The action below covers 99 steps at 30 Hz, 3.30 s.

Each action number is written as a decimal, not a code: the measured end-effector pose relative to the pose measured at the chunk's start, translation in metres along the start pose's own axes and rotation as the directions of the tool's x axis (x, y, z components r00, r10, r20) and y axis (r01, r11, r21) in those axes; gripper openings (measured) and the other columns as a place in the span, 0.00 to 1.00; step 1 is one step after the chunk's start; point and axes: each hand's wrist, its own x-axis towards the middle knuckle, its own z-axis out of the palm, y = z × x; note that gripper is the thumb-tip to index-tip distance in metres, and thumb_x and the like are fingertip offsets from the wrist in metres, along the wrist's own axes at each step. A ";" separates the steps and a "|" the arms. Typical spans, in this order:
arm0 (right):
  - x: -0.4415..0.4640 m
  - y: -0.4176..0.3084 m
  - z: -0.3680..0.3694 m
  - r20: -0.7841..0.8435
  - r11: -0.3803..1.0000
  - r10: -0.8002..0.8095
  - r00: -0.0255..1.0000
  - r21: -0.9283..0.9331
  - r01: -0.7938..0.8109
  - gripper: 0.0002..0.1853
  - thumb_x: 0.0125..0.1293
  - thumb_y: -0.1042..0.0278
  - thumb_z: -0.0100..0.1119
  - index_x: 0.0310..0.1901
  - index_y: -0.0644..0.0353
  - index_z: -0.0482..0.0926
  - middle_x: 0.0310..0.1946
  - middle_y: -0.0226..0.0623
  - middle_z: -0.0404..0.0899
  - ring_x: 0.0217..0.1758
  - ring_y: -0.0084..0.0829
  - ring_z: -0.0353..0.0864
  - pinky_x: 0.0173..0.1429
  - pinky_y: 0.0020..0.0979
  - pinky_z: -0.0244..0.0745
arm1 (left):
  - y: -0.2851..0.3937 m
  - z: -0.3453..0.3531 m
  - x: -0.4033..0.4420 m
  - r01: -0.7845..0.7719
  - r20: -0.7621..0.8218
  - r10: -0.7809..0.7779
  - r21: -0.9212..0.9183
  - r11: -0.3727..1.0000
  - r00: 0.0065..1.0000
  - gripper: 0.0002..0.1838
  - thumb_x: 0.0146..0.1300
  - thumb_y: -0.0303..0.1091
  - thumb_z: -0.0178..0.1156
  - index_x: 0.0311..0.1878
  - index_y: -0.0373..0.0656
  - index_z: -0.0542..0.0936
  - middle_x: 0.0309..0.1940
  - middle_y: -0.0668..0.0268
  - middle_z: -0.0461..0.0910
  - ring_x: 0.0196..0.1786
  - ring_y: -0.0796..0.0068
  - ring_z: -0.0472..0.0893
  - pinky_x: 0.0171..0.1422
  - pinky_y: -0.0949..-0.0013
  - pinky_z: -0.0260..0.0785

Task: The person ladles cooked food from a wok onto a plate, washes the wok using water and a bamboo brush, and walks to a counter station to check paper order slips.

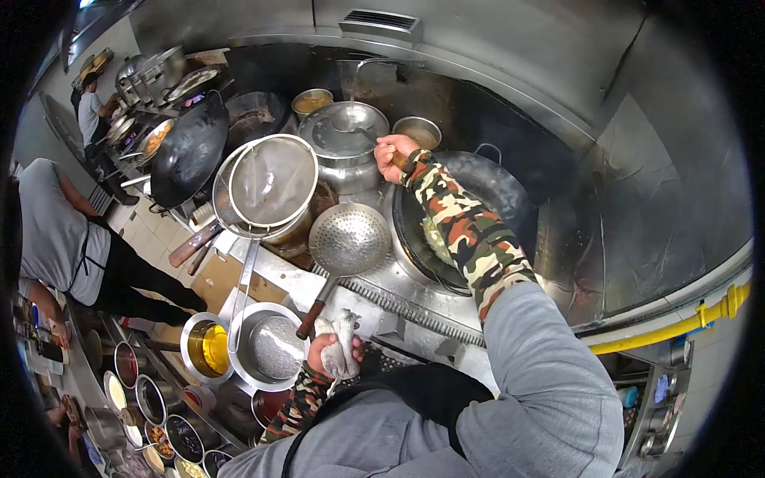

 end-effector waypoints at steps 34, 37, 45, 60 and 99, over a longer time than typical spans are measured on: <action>-0.364 0.159 -0.178 -0.482 0.423 -0.710 0.513 -0.875 -0.237 0.28 0.61 0.73 0.54 0.65 0.59 0.66 0.16 0.28 0.68 0.10 0.21 0.66 0.11 0.27 0.62 | -0.066 0.050 0.057 0.286 0.100 -0.291 0.062 0.956 0.952 0.31 0.56 0.41 0.54 0.63 0.37 0.65 0.41 0.54 0.79 0.39 0.59 0.79 0.50 0.57 0.72; -0.362 0.190 -0.158 -0.579 0.586 -0.627 0.522 -0.792 -0.174 0.25 0.62 0.73 0.53 0.63 0.60 0.67 0.16 0.28 0.68 0.10 0.22 0.66 0.12 0.28 0.63 | -0.066 0.045 0.053 0.271 0.077 -0.274 0.053 0.961 0.959 0.31 0.56 0.40 0.54 0.63 0.37 0.65 0.41 0.54 0.80 0.40 0.59 0.79 0.50 0.57 0.72; -0.293 0.190 -0.184 -0.545 0.635 -0.629 0.554 -0.772 -0.038 0.26 0.64 0.72 0.52 0.65 0.59 0.64 0.17 0.28 0.68 0.10 0.22 0.64 0.14 0.28 0.62 | -0.061 0.047 0.058 0.278 0.032 -0.279 0.044 0.960 0.960 0.31 0.56 0.40 0.54 0.63 0.36 0.65 0.41 0.55 0.80 0.39 0.58 0.80 0.49 0.57 0.72; -0.299 0.188 -0.210 -0.367 0.370 -0.861 0.353 -0.927 -0.063 0.26 0.61 0.70 0.55 0.63 0.60 0.68 0.20 0.29 0.72 0.17 0.20 0.70 0.19 0.27 0.66 | -0.041 0.040 0.066 0.142 -0.185 -0.111 0.162 0.977 0.976 0.24 0.58 0.44 0.56 0.53 0.38 0.71 0.36 0.61 0.77 0.36 0.64 0.78 0.46 0.57 0.72; -0.348 0.130 -0.211 -0.444 0.395 -0.769 0.461 -0.896 -0.203 0.33 0.60 0.74 0.57 0.69 0.53 0.62 0.16 0.25 0.67 0.12 0.18 0.64 0.14 0.24 0.61 | -0.055 0.042 0.150 0.314 -0.379 -0.268 0.063 0.948 0.886 0.17 0.57 0.42 0.50 0.38 0.36 0.77 0.30 0.59 0.79 0.34 0.63 0.81 0.42 0.61 0.76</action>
